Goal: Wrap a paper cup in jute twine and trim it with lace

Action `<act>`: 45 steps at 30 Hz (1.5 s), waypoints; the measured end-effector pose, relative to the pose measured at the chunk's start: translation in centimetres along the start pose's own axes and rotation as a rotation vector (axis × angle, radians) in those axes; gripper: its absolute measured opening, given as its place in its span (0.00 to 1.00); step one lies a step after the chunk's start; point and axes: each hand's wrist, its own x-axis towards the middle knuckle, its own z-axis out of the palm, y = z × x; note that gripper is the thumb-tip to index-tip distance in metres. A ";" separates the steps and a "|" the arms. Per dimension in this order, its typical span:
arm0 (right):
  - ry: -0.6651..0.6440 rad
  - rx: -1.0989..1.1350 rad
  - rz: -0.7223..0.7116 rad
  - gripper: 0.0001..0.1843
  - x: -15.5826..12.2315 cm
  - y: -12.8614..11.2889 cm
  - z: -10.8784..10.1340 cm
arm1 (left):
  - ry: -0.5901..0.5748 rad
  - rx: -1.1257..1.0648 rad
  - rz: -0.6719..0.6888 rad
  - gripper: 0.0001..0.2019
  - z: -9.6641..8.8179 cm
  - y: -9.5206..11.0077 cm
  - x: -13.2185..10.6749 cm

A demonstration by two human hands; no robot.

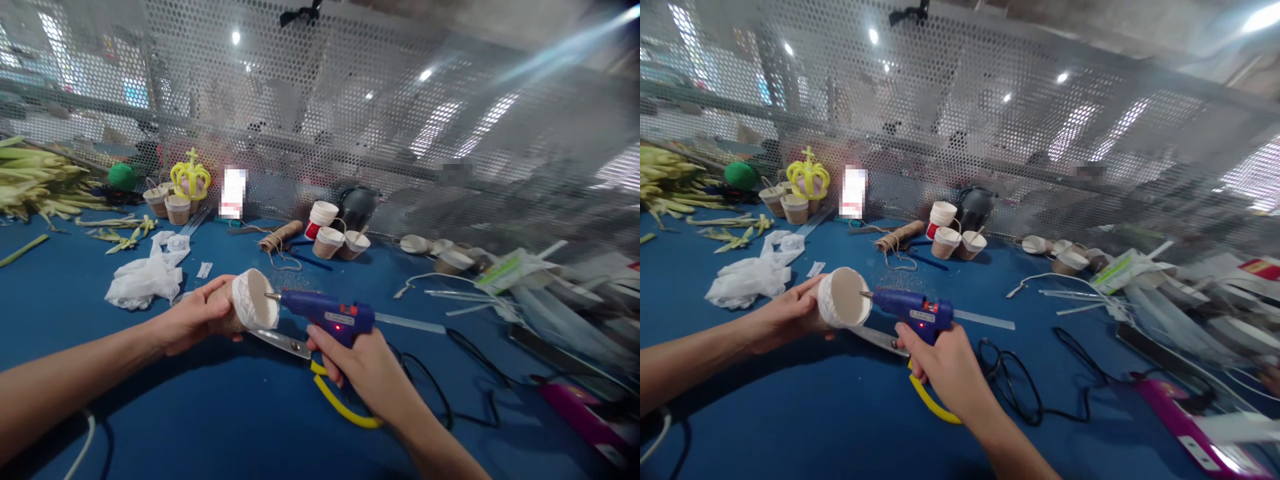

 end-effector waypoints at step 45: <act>-0.254 0.930 0.170 0.18 0.1 0.1 2.6 | -0.023 -0.220 0.031 0.27 1.6 0.8 -0.6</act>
